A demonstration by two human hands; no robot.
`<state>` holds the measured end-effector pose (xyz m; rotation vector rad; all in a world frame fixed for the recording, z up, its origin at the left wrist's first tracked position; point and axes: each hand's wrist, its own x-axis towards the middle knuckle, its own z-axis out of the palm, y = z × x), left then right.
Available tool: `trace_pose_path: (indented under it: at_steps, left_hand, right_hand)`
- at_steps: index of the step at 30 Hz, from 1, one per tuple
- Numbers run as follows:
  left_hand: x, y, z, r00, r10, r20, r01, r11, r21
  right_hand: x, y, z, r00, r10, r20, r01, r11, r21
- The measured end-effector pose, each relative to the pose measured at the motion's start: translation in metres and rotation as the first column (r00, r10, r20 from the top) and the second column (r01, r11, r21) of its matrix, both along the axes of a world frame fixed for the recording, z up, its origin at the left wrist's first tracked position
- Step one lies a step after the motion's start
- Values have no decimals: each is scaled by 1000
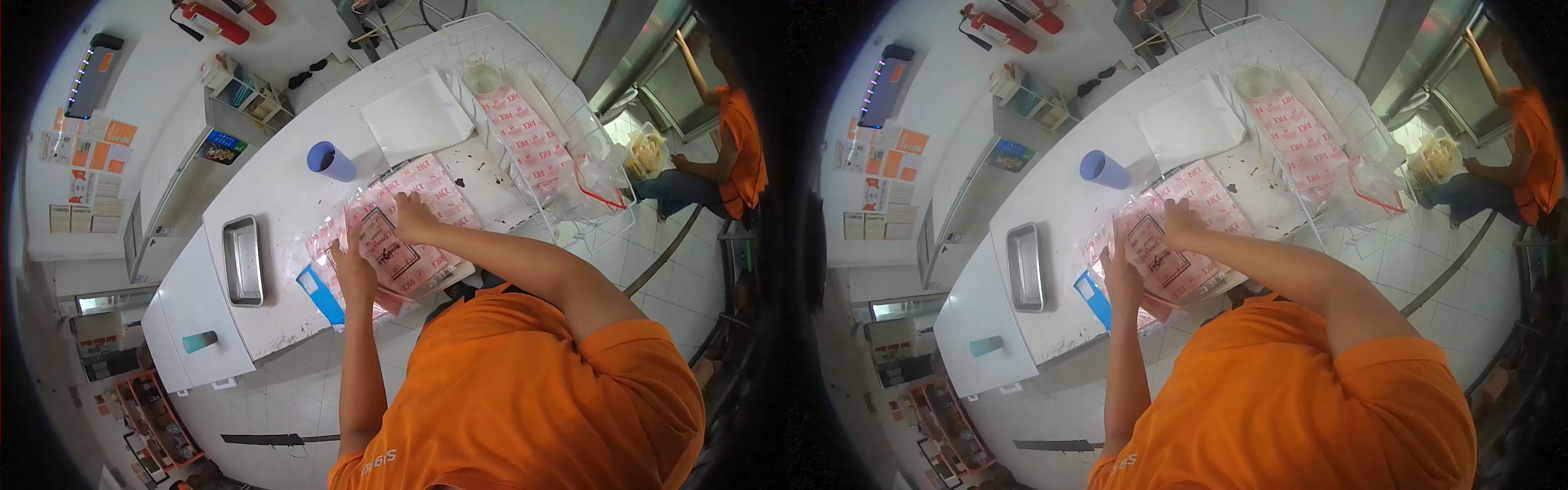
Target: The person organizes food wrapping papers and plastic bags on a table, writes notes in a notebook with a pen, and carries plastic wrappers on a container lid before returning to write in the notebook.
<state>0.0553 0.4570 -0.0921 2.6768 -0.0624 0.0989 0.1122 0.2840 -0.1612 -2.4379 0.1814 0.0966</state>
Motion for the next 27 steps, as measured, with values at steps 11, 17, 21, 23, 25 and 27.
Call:
trace_pose_path:
  at_steps: [11,17,21,23,25,27]
  left_hand:
    - [0,-9,53,966,28,-257,-128,915,-383]
    - [-4,5,30,999,-8,-54,1,991,-135]
    - [-5,19,-3,997,-61,-56,62,998,3]
    - [-4,16,-5,998,20,-60,-20,1000,-2]
    - [-3,17,-2,999,29,-13,-29,999,-16]
    - [-2,19,4,1000,16,0,-16,999,-42]
  right_hand:
    - [-15,12,60,668,646,-369,195,327,925]
    - [-14,-49,8,998,-24,-64,21,998,-52]
    - [-5,-83,10,916,-304,-261,258,946,-196]
    - [10,-96,7,884,-296,-361,237,951,-199]
    - [23,-105,-3,876,-248,-415,208,968,-139]
    - [30,-111,-15,896,-160,-414,165,986,-24]
